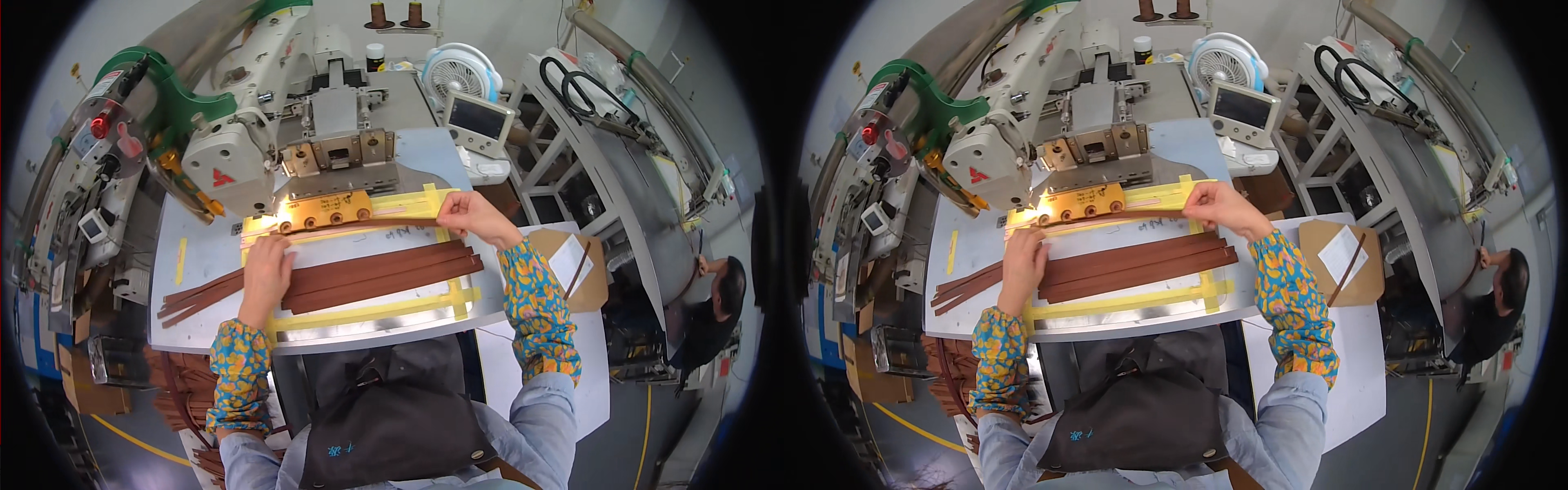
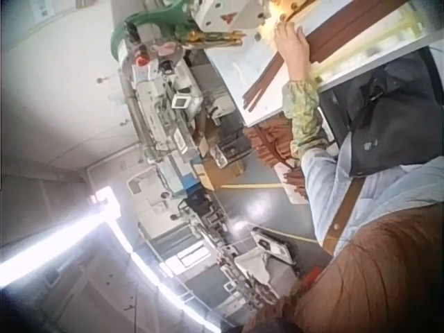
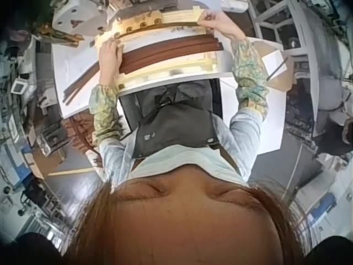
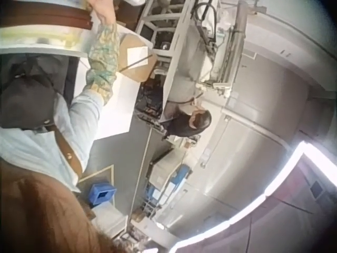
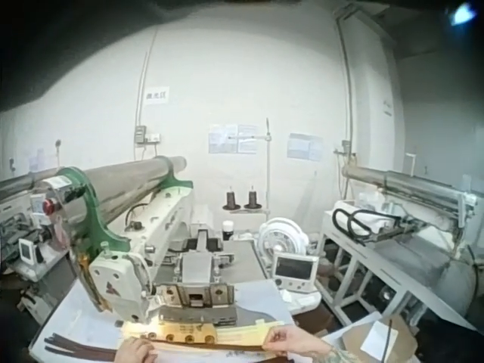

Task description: The person is manually positioning thin leather straps onto a yellow jig at a workstation, likely for further processing or sewing.

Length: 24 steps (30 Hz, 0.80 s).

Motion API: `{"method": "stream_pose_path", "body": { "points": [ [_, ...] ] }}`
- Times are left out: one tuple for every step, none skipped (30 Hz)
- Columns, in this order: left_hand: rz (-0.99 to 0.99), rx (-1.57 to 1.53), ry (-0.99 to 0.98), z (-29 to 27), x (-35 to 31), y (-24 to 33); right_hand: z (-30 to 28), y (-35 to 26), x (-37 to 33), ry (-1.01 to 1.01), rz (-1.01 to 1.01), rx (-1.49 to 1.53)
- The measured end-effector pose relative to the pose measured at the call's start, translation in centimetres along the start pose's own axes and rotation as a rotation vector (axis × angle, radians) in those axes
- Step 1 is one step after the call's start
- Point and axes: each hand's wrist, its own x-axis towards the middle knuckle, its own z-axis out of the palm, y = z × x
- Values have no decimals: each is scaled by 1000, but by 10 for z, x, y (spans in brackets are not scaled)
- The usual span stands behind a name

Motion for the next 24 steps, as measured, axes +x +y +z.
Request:
{"method": "stream_pose_path", "body": {
  "points": [
    [101,30,28,1,10,21,10,-14,-15,-107,-22,112],
    [208,55,57,5,17,35,18,-26,-31,-206,-44,225],
    [210,51,54,9,19,41,27,-37,-44,-256,-54,217],
    [251,67,35,15,20,45,33,-43,-54,-305,-63,211],
    [291,83,16,19,19,46,34,-43,-57,-336,-69,212],
    [299,75,12,21,16,42,30,-40,-59,-324,-67,215],
    [236,98,-43,17,8,31,25,-35,-60,-155,-71,51],
    [172,122,-98,13,-2,18,19,-29,-60,14,-73,-113],
    [146,79,-2,9,-12,3,8,-14,-59,150,-277,-585],
    [123,23,90,10,-22,-15,2,3,-59,171,-266,-592],
    [33,57,148,5,-35,-31,-3,20,-63,198,-289,-828],
    [-59,94,203,-3,-50,-46,-8,31,-67,217,-306,-1062],
    [-316,-183,184,-15,-64,-58,-6,34,-67,228,-289,-947],
    [-578,-453,157,-26,-77,-71,-3,33,-66,239,-282,-947],
    [-569,-570,223,-32,-90,-86,0,30,-65,233,-258,-931],
    [-564,-682,291,-38,-96,-97,2,27,-65,221,-238,-912],
    [-562,-680,287,-37,-98,-108,3,26,-66,225,-238,-892],
    [-641,-687,404,-35,-99,-114,2,27,-66,222,-244,-889],
    [-721,-689,524,-37,-102,-121,-1,29,-66,236,-287,-829],
    [-722,-676,533,-43,-105,-130,-4,32,-66,246,-331,-766],
    [-814,-504,406,-49,-107,-137,-7,40,-62,245,-308,-578],
    [-902,-330,276,-57,-104,-134,-12,41,-62,224,-318,-573],
    [-901,-195,262,-62,-100,-128,-18,40,-61,223,-200,-331],
    [-931,-9,115,-73,-96,-123,-25,40,-61,216,-79,-92]
  ]
}}
